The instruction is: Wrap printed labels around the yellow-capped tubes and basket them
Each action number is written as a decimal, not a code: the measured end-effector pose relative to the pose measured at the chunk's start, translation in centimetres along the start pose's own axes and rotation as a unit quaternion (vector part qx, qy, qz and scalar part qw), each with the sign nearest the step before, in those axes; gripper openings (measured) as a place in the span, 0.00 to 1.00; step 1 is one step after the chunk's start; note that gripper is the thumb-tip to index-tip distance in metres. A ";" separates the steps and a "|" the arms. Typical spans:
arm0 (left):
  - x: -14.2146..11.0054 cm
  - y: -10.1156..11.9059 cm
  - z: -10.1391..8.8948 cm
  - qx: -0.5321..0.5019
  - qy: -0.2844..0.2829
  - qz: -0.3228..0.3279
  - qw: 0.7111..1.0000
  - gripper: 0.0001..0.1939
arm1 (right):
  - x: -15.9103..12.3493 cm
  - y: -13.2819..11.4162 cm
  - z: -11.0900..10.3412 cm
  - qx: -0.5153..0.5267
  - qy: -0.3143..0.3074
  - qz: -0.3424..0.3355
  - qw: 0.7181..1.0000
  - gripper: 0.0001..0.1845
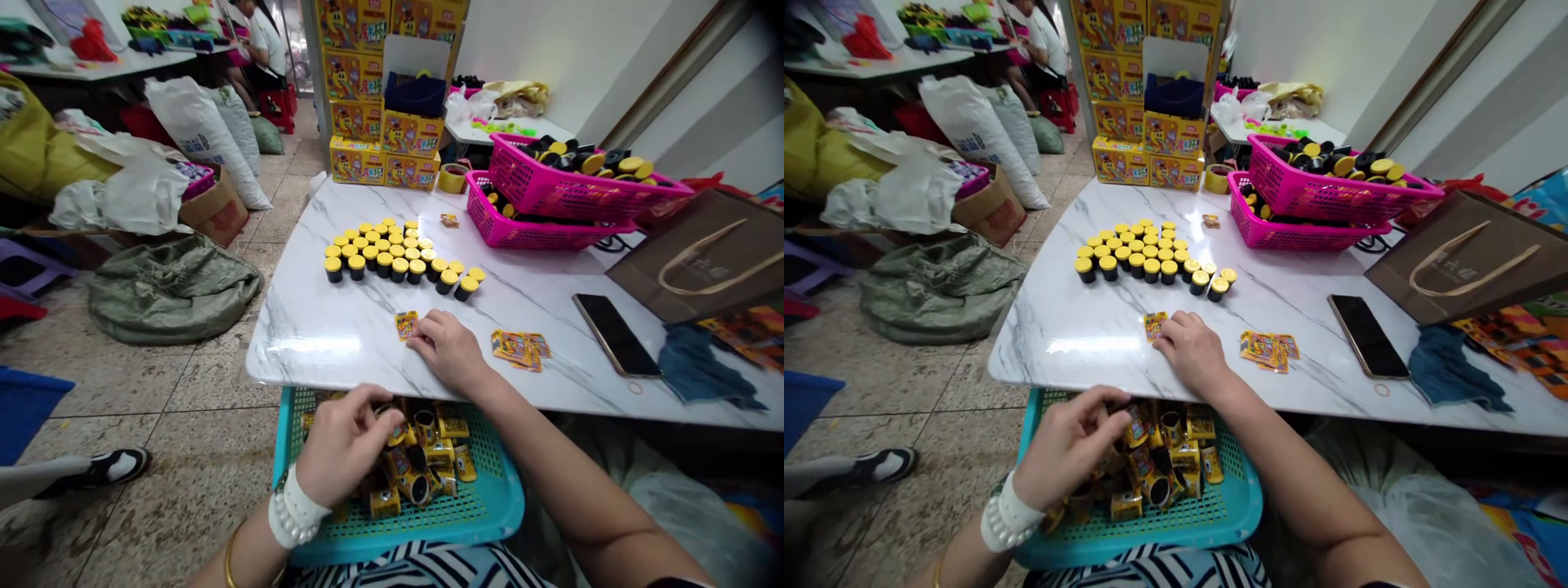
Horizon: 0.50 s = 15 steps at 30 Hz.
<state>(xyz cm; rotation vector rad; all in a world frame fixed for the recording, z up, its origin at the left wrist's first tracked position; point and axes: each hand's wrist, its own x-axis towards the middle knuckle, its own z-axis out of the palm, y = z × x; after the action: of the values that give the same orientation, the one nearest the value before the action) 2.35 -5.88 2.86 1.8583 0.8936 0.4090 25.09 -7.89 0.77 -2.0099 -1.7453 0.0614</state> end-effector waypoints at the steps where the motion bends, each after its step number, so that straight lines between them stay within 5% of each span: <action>1: 0.5 0.3 -0.4 -0.014 0.022 -0.002 1.000 0.16 | 0.2 -0.2 0.1 -0.003 -0.006 0.009 1.000 0.07; 4: 2.4 0.8 -1.3 -0.077 0.051 -0.021 0.995 0.19 | 0.7 -0.7 0.1 0.006 -0.003 0.054 0.998 0.05; 8: 5.1 0.6 -1.9 -0.110 0.055 -0.019 0.992 0.20 | 1.9 -0.6 -0.3 0.009 -0.020 0.086 0.996 0.21; 12: 6.7 0.4 -1.6 -0.094 0.071 -0.007 0.993 0.20 | 3.1 -0.1 -0.6 0.022 -0.051 0.085 0.995 0.08; 15: 7.0 0.5 -1.0 -0.140 0.086 -0.016 0.986 0.21 | 2.7 -0.3 -0.7 0.159 -0.018 0.112 0.981 0.08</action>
<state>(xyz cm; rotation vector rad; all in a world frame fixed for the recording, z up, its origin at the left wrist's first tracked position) 6.62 -0.18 3.00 1.5658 0.9289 0.6492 25.57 -5.59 2.21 -1.9630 -1.4177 0.4253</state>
